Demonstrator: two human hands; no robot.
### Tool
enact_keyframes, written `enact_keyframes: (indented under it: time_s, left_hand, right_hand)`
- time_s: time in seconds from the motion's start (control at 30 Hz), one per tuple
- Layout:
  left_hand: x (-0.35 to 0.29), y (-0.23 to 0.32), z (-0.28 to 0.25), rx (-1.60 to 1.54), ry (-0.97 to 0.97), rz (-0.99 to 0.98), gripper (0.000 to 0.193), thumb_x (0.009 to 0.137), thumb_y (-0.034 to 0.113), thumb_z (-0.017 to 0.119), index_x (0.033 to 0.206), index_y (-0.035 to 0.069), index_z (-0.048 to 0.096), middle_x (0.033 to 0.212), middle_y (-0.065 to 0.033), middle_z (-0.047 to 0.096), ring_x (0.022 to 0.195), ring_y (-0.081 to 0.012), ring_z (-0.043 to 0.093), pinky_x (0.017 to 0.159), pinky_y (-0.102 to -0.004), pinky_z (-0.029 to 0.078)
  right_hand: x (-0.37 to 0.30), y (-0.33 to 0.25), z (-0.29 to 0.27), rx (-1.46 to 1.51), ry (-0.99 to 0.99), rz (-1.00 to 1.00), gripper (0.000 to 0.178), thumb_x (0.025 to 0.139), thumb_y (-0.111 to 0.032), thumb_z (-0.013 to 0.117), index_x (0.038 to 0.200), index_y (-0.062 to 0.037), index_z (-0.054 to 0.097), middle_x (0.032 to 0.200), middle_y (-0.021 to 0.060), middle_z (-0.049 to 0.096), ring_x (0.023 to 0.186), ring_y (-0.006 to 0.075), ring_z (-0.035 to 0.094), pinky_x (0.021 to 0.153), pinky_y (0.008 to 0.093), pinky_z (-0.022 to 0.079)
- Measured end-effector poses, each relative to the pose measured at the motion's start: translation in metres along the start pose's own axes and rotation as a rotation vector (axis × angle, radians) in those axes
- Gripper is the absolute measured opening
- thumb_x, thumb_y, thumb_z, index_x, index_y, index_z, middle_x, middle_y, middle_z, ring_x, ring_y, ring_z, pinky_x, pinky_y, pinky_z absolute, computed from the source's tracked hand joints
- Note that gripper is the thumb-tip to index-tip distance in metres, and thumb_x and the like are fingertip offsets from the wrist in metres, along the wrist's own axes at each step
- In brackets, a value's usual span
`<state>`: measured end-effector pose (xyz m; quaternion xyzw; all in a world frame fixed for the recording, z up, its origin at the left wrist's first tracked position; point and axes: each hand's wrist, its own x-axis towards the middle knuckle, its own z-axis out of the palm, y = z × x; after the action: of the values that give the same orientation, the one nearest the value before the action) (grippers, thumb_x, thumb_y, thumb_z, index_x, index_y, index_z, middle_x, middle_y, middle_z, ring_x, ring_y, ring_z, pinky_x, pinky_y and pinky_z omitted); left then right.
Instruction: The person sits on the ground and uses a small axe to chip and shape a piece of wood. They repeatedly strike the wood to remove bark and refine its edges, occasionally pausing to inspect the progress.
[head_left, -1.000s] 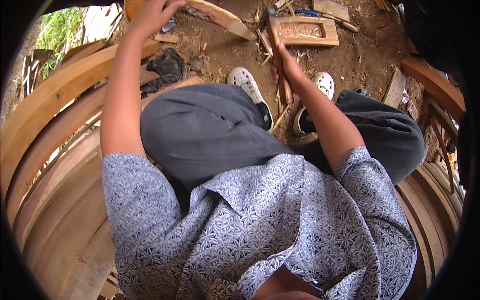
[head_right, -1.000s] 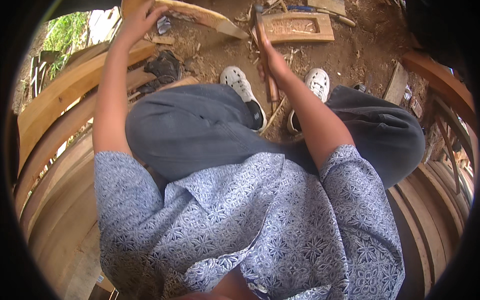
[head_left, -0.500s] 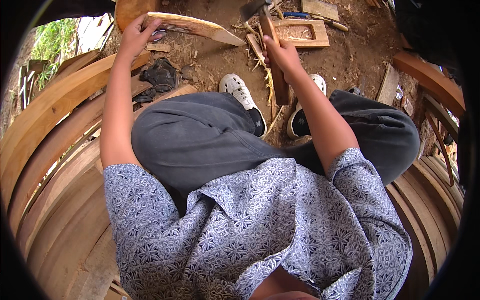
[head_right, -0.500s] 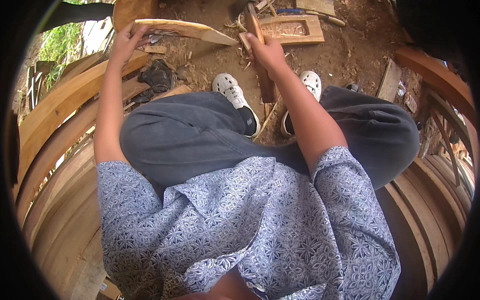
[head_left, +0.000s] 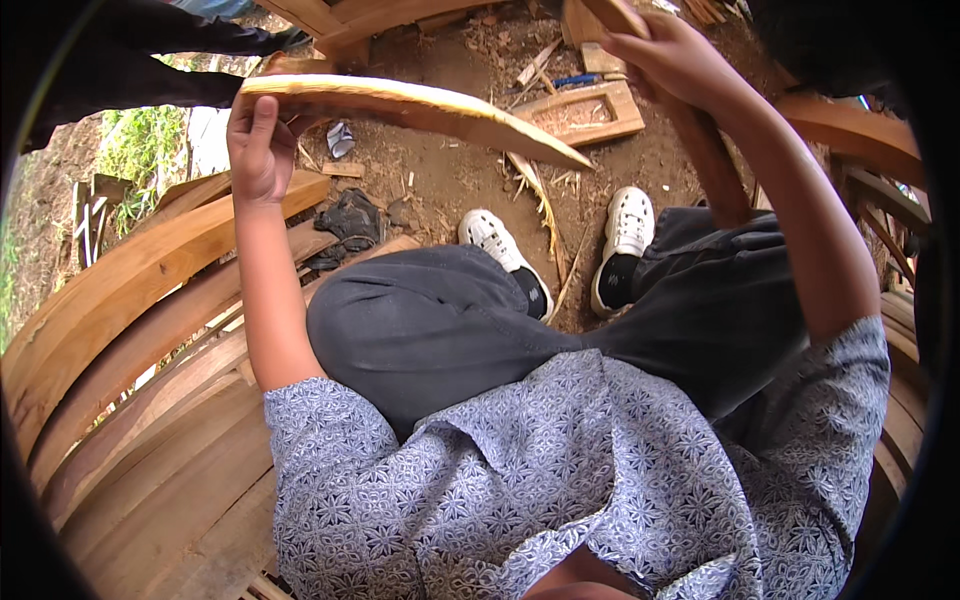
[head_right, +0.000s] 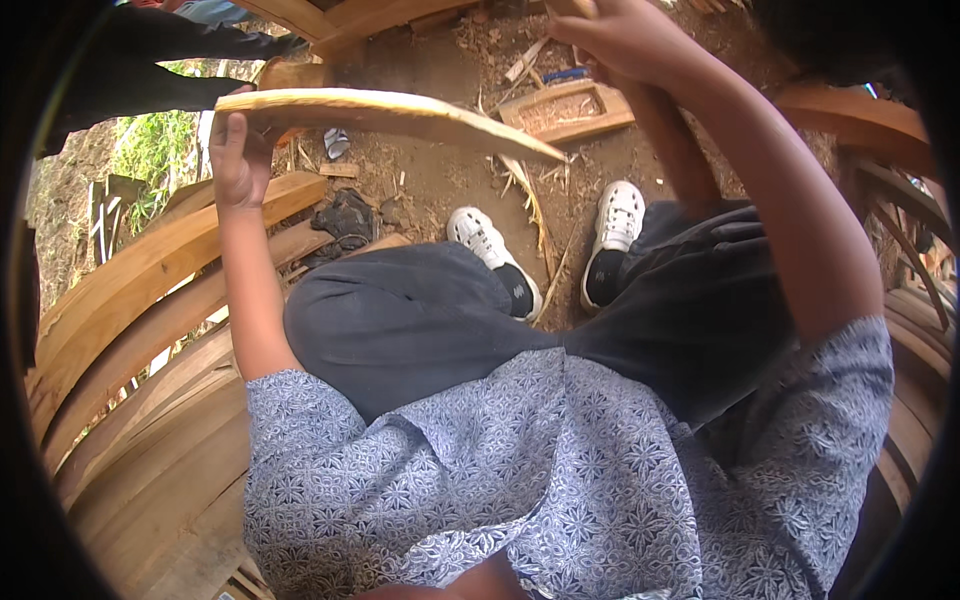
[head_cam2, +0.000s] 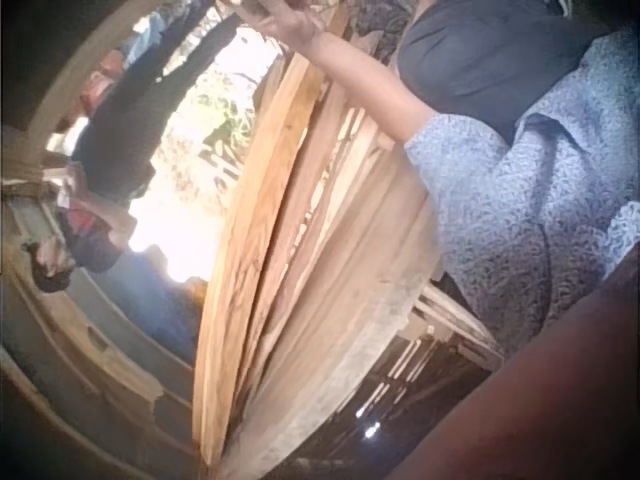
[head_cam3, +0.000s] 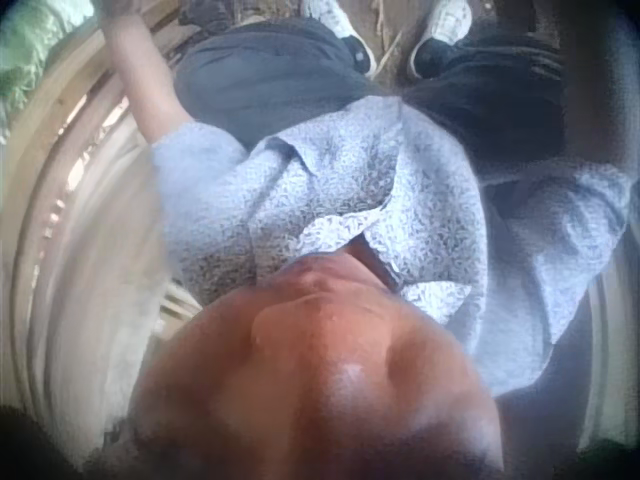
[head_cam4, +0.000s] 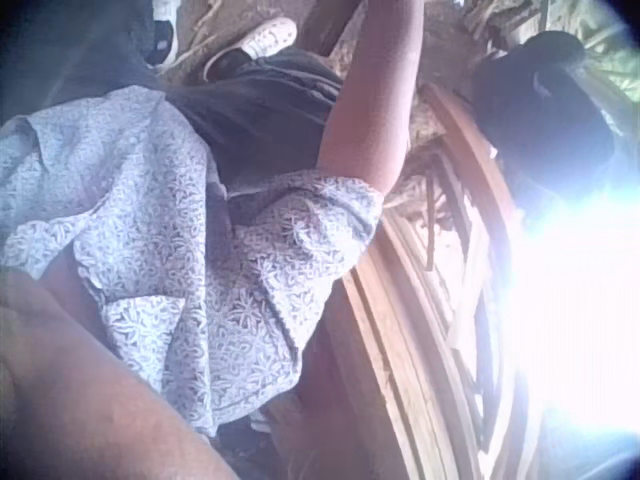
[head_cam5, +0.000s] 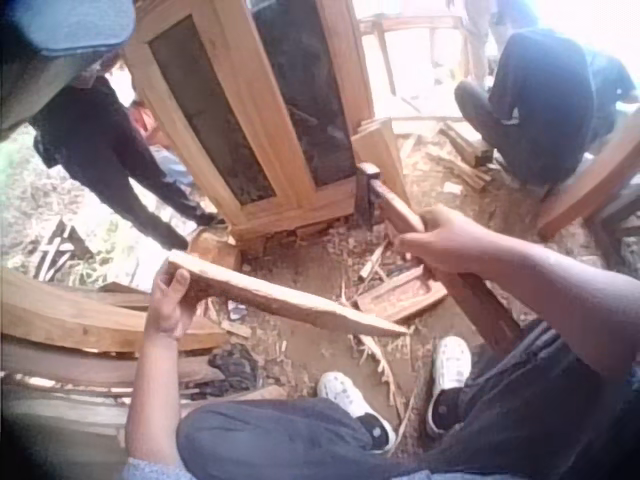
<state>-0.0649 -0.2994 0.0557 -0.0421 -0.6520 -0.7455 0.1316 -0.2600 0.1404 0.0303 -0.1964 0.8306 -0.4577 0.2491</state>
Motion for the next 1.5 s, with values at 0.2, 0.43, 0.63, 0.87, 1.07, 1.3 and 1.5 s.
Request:
enact_keyframes:
  time_s: [0.2,0.43,0.63,0.87,1.07,1.3,1.5]
  left_hand:
    - [0.013,0.031,0.017,-0.179,0.413,0.002,0.038,0.105,0.032,0.06,0.131,0.005,0.06,0.117,-0.0079,0.069,0.114,-0.0253,0.065,0.101,-0.0438,0.052]
    - [-0.019,0.036,0.021,-0.293,0.696,-0.104,0.036,0.101,0.03,0.061,0.129,0.007,0.064,0.121,-0.0079,0.069,0.112,-0.0252,0.064,0.099,-0.0456,0.051]
    - [-0.043,0.031,0.033,-0.284,0.838,-0.14,0.035,0.1,0.037,0.062,0.126,0.013,0.065,0.114,-0.0024,0.071,0.103,-0.0207,0.067,0.08,-0.037,0.055]
    - [-0.041,0.025,0.03,-0.22,0.786,-0.083,0.033,0.1,0.039,0.068,0.123,0.015,0.065,0.114,-0.0016,0.071,0.098,-0.0181,0.067,0.083,-0.0366,0.058]
    - [-0.039,0.032,0.036,-0.256,0.677,0.013,0.038,0.102,0.041,0.064,0.129,0.014,0.062,0.119,-0.0056,0.072,0.092,-0.0202,0.071,0.081,-0.0368,0.063]
    - [-0.045,0.051,0.053,-0.458,0.241,0.161,0.045,0.107,0.033,0.053,0.144,0.009,0.052,0.151,-0.0212,0.05,0.141,-0.0384,0.047,0.117,-0.0542,0.043]
    - [-0.034,0.053,0.077,-0.462,0.521,0.008,0.063,0.102,0.058,0.05,0.131,0.003,0.061,0.133,-0.0206,0.063,0.133,-0.0468,0.053,0.112,-0.0579,0.045]
  right_hand:
    - [-0.096,-0.042,-0.02,0.155,0.092,-0.034,0.044,0.092,-0.041,0.077,0.1,-0.0001,0.064,0.077,0.0013,0.061,0.062,0.0078,0.06,0.059,0.0237,0.048]
    - [-0.115,-0.085,0.002,0.38,0.053,-0.081,0.056,0.087,-0.047,0.081,0.109,0.0016,0.065,0.088,0.0036,0.064,0.078,0.0087,0.065,0.07,0.0245,0.054]
    - [-0.086,-0.062,-0.005,0.234,-0.073,-0.125,0.055,0.089,-0.035,0.083,0.123,0.002,0.06,0.112,0.0131,0.072,0.105,0.0181,0.07,0.097,0.0333,0.053]
    - [-0.077,-0.043,-0.012,0.264,-0.159,-0.013,0.052,0.089,-0.029,0.081,0.124,0.0029,0.059,0.107,0.0081,0.071,0.101,0.0164,0.07,0.094,0.0315,0.055]
    - [-0.094,-0.037,-0.023,0.324,-0.104,0.082,0.053,0.088,-0.026,0.082,0.126,0.0028,0.057,0.109,0.0078,0.067,0.101,0.0152,0.07,0.086,0.0312,0.059]
    - [-0.095,-0.019,-0.03,0.394,-0.03,0.065,0.053,0.087,-0.019,0.083,0.127,0.0035,0.057,0.111,0.0096,0.069,0.1,0.0159,0.071,0.092,0.0306,0.058]
    - [-0.091,-0.023,-0.035,0.309,0.058,0.013,0.062,0.08,-0.027,0.088,0.126,0.0016,0.058,0.106,0.0065,0.069,0.097,0.0131,0.069,0.091,0.0285,0.056]
